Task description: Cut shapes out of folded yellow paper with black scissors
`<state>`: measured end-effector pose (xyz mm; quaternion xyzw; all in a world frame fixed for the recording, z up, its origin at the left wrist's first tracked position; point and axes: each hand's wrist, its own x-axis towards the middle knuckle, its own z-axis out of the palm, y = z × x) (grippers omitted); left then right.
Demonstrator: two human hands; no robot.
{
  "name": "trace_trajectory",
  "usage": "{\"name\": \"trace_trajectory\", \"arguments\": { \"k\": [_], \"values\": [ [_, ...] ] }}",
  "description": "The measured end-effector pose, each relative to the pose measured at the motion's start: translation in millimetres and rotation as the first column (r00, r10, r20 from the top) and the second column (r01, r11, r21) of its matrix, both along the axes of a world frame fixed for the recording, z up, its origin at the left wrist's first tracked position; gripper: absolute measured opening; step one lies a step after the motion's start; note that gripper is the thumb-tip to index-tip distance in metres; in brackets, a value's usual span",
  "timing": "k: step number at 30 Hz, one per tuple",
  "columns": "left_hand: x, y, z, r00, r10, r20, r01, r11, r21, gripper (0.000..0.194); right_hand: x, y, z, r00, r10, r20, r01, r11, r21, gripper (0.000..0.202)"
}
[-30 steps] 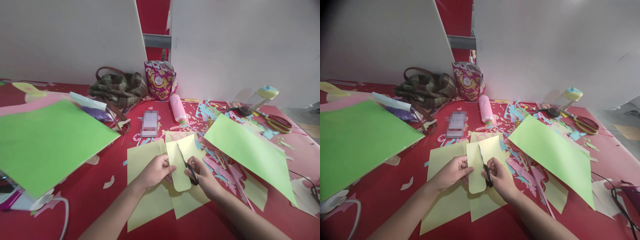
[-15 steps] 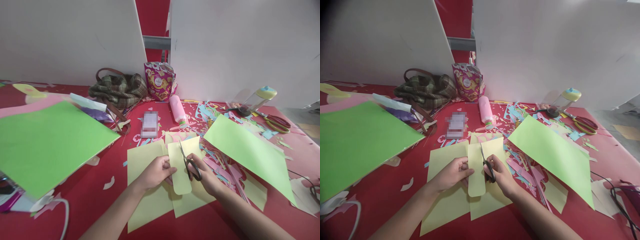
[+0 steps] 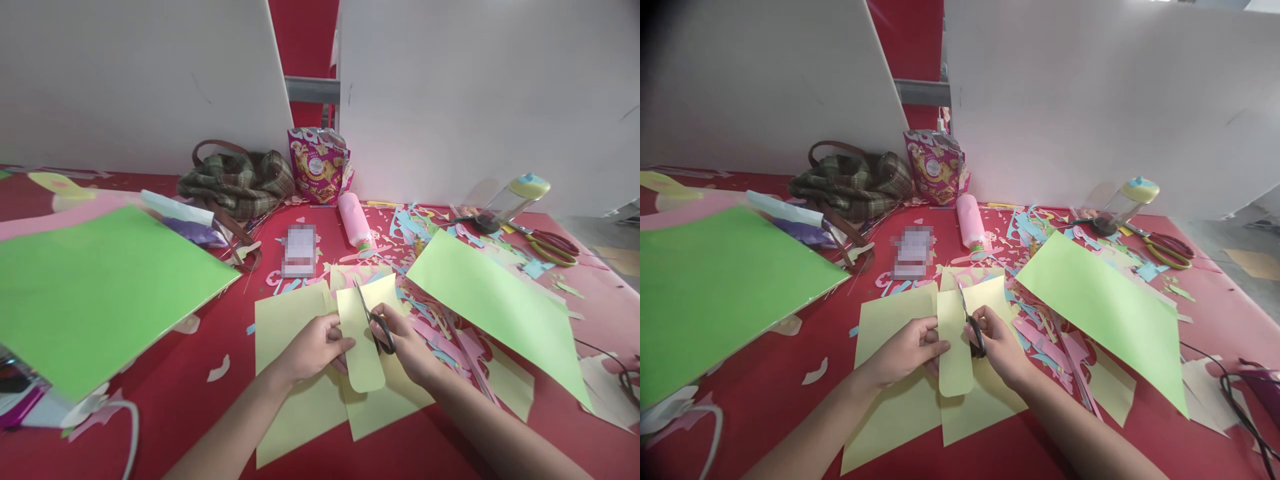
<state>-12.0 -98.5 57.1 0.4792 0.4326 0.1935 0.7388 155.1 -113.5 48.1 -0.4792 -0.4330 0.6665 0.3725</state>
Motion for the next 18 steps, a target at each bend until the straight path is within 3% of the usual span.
{"name": "trace_trajectory", "arguments": {
  "k": [9, 14, 18],
  "values": [
    [1.2, 0.9, -3.8, 0.997, 0.081, 0.001, -0.081, 0.997, 0.014, 0.028, 2.1, -0.2, -2.9, 0.999, -0.054, 0.006, 0.053, 0.998, 0.023, 0.029],
    [1.9, 3.6, -4.0, 0.965, 0.258, 0.040, -0.260, 0.964, 0.054, 0.034, 7.8, -3.0, -1.7, 0.998, -0.068, -0.018, 0.070, 0.986, 0.149, 0.026],
    [4.7, 3.1, -6.2, 0.906, 0.422, -0.024, -0.419, 0.904, 0.085, 0.027, 3.2, -7.5, -1.8, 0.992, -0.130, -0.010, 0.130, 0.987, 0.094, 0.032]
  ]
}}
